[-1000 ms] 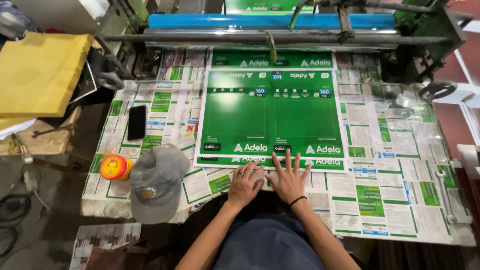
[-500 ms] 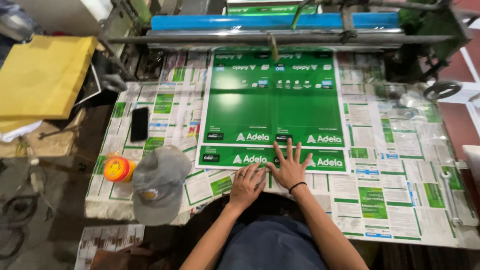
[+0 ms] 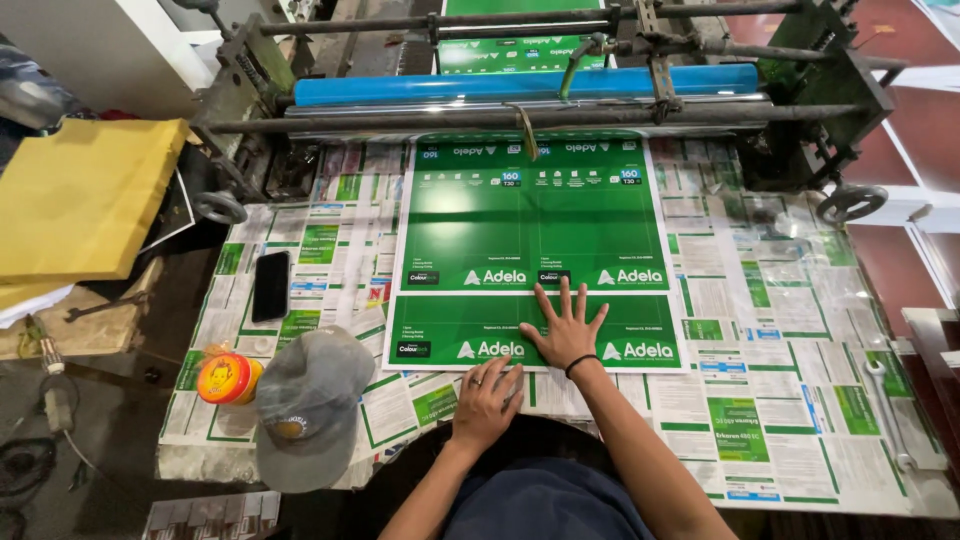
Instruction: Aligning large green paper sheets on an industrial printing press for processing.
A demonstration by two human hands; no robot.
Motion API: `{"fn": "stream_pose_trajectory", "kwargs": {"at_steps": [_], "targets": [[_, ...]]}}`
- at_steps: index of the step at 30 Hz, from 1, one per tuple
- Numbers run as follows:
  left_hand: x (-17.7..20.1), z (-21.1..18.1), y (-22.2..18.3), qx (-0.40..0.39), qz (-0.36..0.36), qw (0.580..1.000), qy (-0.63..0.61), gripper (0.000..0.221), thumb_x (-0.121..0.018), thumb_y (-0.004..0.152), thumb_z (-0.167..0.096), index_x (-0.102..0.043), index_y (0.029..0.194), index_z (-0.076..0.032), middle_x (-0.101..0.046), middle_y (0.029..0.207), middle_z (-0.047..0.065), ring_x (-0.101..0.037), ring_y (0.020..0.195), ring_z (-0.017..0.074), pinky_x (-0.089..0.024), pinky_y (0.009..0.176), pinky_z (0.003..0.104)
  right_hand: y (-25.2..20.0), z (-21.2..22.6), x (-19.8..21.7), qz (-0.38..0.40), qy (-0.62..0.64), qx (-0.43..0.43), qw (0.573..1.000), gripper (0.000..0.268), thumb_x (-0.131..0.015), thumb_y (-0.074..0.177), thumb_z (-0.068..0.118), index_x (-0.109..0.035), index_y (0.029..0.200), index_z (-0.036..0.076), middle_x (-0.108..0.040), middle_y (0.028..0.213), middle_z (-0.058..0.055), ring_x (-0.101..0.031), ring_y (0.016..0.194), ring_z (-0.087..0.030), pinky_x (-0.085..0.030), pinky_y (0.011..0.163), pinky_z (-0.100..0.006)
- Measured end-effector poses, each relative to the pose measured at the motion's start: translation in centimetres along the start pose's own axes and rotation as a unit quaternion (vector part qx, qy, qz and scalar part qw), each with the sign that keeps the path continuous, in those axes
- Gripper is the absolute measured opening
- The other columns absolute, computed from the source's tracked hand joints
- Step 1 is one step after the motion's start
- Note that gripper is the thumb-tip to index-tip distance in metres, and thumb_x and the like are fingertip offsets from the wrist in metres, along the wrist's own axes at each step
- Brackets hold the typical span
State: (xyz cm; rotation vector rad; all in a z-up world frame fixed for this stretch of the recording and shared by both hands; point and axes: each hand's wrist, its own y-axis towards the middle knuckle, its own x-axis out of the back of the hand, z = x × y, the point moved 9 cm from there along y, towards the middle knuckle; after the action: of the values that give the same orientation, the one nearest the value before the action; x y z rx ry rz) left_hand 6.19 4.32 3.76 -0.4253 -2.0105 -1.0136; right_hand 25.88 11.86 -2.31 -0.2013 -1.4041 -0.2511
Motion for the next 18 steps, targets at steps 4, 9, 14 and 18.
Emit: {"fn": "stream_pose_trajectory", "kwargs": {"at_steps": [4, 9, 14, 18], "targets": [[0.0, -0.1, 0.3, 0.003, 0.007, 1.000, 0.001, 0.044, -0.069, 0.093, -0.027, -0.066, 0.133, -0.011, -0.058, 0.141, 0.011, -0.053, 0.131, 0.0289, -0.038, 0.112, 0.048, 2.3, -0.3, 0.1, -0.004, 0.010, 0.000, 1.000, 0.087, -0.041, 0.088, 0.081, -0.013, 0.162, 0.046, 0.001, 0.173, -0.010, 0.002, 0.156, -0.045, -0.001, 0.109, -0.083], [0.1, 0.5, 0.4, 0.031, 0.014, 0.999, -0.035, 0.043, -0.071, 0.091, -0.027, -0.066, 0.132, -0.014, -0.054, 0.144, 0.015, -0.048, 0.135, 0.0320, -0.036, 0.112, 0.049, 4.3, -0.6, -0.2, -0.023, 0.013, 0.014, 1.000, 0.090, -0.040, 0.087, 0.084, -0.010, 0.163, 0.044, 0.002, 0.173, -0.010, 0.002, 0.156, -0.044, 0.002, 0.109, -0.083], [0.0, 3.1, 1.4, 0.043, 0.019, 0.998, -0.036, 0.045, -0.074, 0.087, -0.026, -0.067, 0.130, -0.013, -0.058, 0.140, 0.012, -0.051, 0.130, 0.0314, -0.037, 0.107, 0.050, 0.2, 0.3, -0.7, -0.019, 0.012, 0.030, 0.999, 0.095, -0.042, 0.085, 0.086, -0.012, 0.163, 0.041, 0.001, 0.172, -0.011, 0.001, 0.156, -0.043, 0.003, 0.108, -0.083], [-1.3, 4.7, 2.0, 0.013, 0.045, 0.999, -0.020, 0.037, -0.073, 0.086, -0.020, -0.071, 0.122, -0.014, -0.068, 0.127, 0.004, -0.061, 0.120, 0.0258, -0.044, 0.105, 0.047, -6.3, 1.8, 0.6, -0.086, 0.034, 0.092, 0.991, 0.099, -0.050, 0.075, 0.085, -0.020, 0.158, 0.039, -0.006, 0.169, -0.014, -0.005, 0.153, -0.042, 0.000, 0.106, -0.083]]}}
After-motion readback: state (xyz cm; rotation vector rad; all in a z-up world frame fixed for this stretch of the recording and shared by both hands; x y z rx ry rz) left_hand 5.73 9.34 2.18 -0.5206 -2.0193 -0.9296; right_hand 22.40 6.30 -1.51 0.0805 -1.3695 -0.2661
